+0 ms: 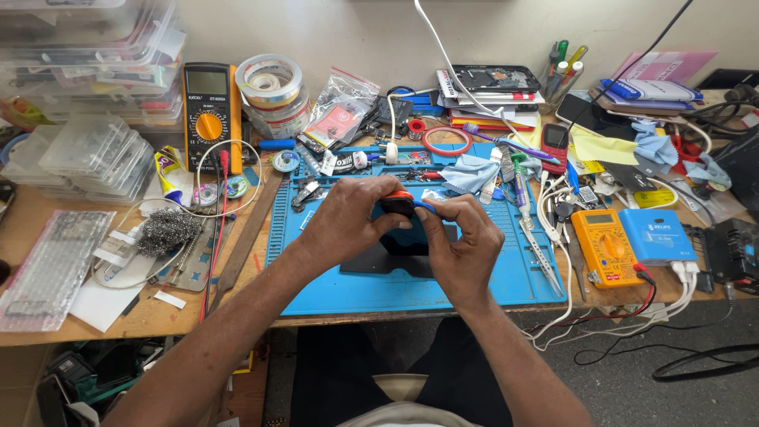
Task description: The person sits at a cluttered repair bench and works on a smartphone. They pry open the phone's back cover, lift out the battery, and use a screwdriver to unscrew and manipulate internal components, handling small parts on the blue work mat.
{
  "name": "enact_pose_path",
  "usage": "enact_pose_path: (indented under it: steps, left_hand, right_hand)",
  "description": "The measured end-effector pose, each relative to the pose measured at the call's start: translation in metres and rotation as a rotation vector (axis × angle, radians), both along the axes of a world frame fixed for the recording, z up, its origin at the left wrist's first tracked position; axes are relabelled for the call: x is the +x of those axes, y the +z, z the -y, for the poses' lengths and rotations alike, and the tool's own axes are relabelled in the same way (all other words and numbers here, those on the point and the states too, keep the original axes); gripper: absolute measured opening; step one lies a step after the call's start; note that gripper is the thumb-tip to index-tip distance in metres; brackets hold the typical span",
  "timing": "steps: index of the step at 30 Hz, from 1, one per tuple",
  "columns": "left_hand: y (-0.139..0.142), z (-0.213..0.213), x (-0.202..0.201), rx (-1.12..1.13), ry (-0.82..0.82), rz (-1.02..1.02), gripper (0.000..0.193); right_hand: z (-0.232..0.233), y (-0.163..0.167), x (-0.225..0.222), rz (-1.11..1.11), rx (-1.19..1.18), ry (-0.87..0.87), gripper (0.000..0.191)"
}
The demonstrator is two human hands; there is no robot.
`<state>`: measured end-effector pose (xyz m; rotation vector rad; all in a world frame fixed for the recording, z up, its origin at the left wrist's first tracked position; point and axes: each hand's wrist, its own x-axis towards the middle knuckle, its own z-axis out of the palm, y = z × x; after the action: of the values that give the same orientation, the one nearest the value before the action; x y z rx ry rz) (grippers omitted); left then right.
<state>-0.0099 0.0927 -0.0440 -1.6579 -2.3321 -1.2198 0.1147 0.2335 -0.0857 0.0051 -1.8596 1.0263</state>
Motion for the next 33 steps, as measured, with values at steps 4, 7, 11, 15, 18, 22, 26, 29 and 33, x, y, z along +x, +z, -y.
enact_pose_path:
  steps: [4,7,11,15,18,22,26,29,33]
  left_hand:
    - [0.001,-0.005,0.002,0.011,-0.012,-0.036,0.036]
    - [0.003,-0.006,0.004,-0.017,-0.005,-0.038,0.035]
    - [0.006,-0.007,0.008,-0.046,0.001,0.005,0.031]
    - [0.008,-0.009,0.012,-0.015,-0.027,0.0,0.029]
    - [0.008,-0.011,0.013,-0.03,-0.023,-0.03,0.029]
    - [0.008,-0.013,0.013,-0.033,-0.021,-0.06,0.029]
    - [0.009,-0.015,0.014,-0.067,-0.017,-0.054,0.029]
    - [0.011,-0.016,0.016,-0.014,-0.036,-0.081,0.032]
    - [0.012,-0.018,0.017,-0.089,-0.01,-0.065,0.028]
  right_hand:
    - [0.001,-0.005,0.001,-0.019,0.014,-0.063,0.011]
    - [-0.001,-0.006,0.002,-0.019,0.018,-0.06,0.011]
    - [-0.004,-0.005,0.003,-0.017,0.082,-0.072,0.012]
    - [-0.006,-0.001,0.007,0.003,0.131,-0.097,0.013]
    - [-0.007,0.003,0.009,0.006,0.166,-0.106,0.013]
    - [-0.013,0.013,0.013,0.075,0.228,-0.084,0.013]
    - [-0.022,0.028,0.016,0.202,0.277,-0.07,0.01]
    - [-0.031,0.04,0.018,0.208,0.345,0.032,0.009]
    - [-0.038,0.048,0.018,0.293,0.359,0.047,0.009]
